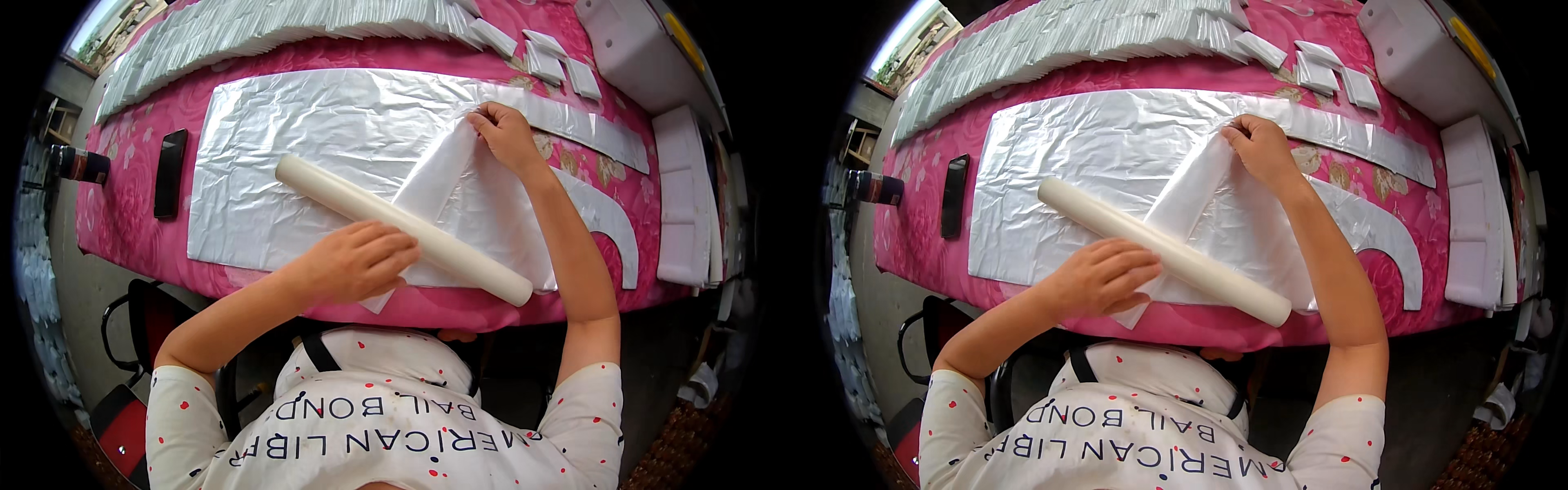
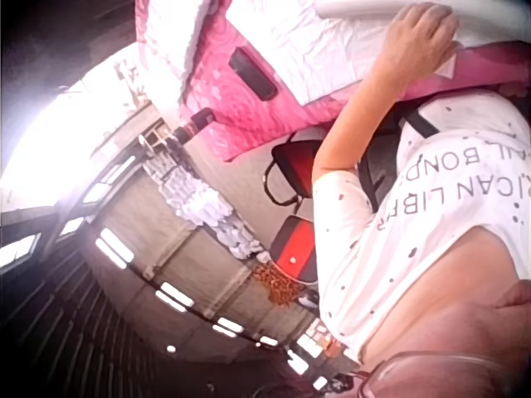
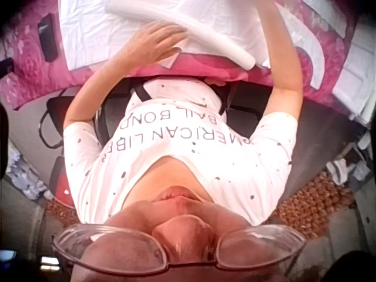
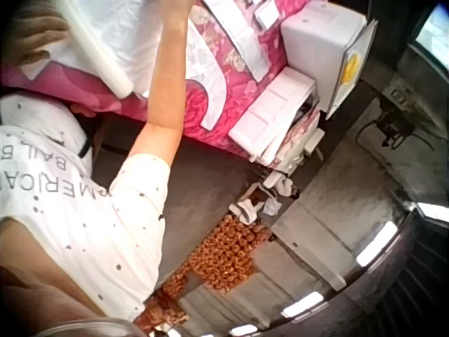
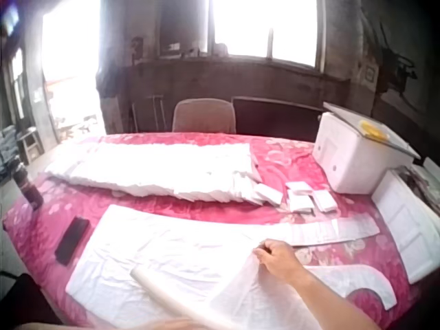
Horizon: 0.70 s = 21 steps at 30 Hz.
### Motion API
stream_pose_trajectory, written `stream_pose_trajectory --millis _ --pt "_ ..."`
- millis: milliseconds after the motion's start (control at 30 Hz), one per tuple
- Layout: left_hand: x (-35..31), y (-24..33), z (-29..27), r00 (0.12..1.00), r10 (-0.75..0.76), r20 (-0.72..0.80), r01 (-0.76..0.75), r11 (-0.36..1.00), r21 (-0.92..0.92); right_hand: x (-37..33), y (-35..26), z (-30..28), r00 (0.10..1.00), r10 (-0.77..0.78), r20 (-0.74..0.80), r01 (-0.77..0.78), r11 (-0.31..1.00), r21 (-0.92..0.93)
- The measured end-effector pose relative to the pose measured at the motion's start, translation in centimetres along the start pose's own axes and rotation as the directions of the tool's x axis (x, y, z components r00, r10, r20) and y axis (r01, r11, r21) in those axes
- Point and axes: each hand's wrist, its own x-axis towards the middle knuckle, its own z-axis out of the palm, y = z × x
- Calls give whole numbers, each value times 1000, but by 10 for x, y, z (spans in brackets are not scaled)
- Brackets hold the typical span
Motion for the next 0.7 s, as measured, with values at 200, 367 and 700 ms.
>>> stream_pose_trajectory --millis 200,367,700 --pt "-18 16 23 950 -70 305 73 997 4 8 -2 -5 968 251 -3 -248 958 142" --pt "-27 38 36 937 -170 305 174 985 17 -51 -42 12 997 -78 -24 76 995 -65" --pt "-26 57 45 937 -230 262 225 973 46 -149 -37 10 957 -276 93 283 810 -513"
